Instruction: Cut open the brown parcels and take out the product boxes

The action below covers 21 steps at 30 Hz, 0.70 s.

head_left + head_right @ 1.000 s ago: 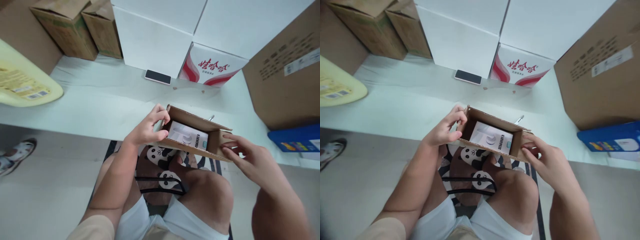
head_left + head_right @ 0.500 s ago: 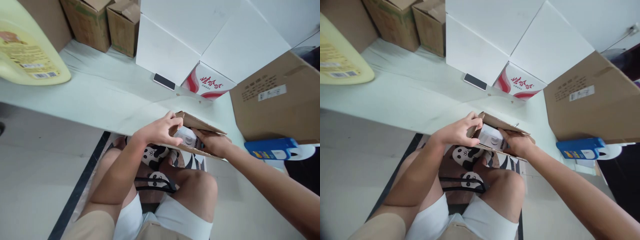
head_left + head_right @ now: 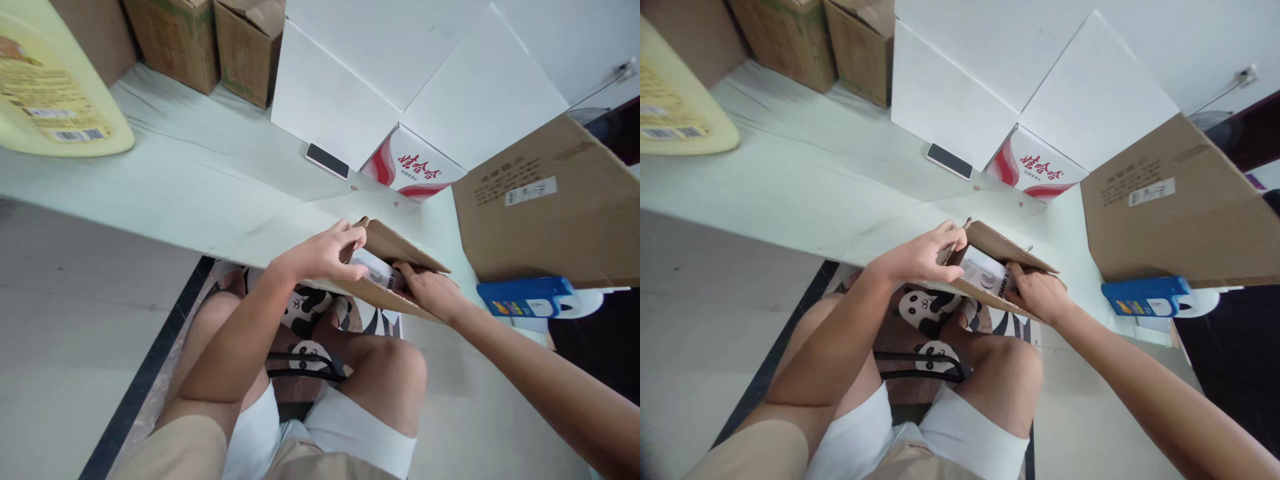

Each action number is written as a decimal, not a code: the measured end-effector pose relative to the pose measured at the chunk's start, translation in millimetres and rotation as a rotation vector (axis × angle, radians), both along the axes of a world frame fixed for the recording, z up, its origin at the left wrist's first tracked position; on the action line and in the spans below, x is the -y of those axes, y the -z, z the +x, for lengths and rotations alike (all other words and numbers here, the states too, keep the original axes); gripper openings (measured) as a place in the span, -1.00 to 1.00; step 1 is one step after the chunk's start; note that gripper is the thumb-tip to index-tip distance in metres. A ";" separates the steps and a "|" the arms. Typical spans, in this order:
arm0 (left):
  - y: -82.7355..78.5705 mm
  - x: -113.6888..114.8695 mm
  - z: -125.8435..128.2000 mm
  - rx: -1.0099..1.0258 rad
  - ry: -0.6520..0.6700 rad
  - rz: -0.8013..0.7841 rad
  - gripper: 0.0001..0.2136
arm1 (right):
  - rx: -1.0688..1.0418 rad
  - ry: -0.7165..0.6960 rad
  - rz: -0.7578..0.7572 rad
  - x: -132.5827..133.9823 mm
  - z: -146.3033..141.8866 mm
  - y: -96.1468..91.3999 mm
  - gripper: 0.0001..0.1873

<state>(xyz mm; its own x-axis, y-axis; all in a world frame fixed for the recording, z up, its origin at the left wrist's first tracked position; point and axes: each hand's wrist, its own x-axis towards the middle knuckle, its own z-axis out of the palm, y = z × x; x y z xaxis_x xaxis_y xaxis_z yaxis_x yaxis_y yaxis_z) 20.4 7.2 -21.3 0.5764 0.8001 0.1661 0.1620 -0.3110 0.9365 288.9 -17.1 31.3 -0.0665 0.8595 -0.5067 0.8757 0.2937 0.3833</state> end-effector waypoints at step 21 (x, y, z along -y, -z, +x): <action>4.0 1.6 4.3 0.017 -0.056 -0.024 -0.77 | -0.861 0.651 -0.023 -16.0 -7.3 3.1 -0.66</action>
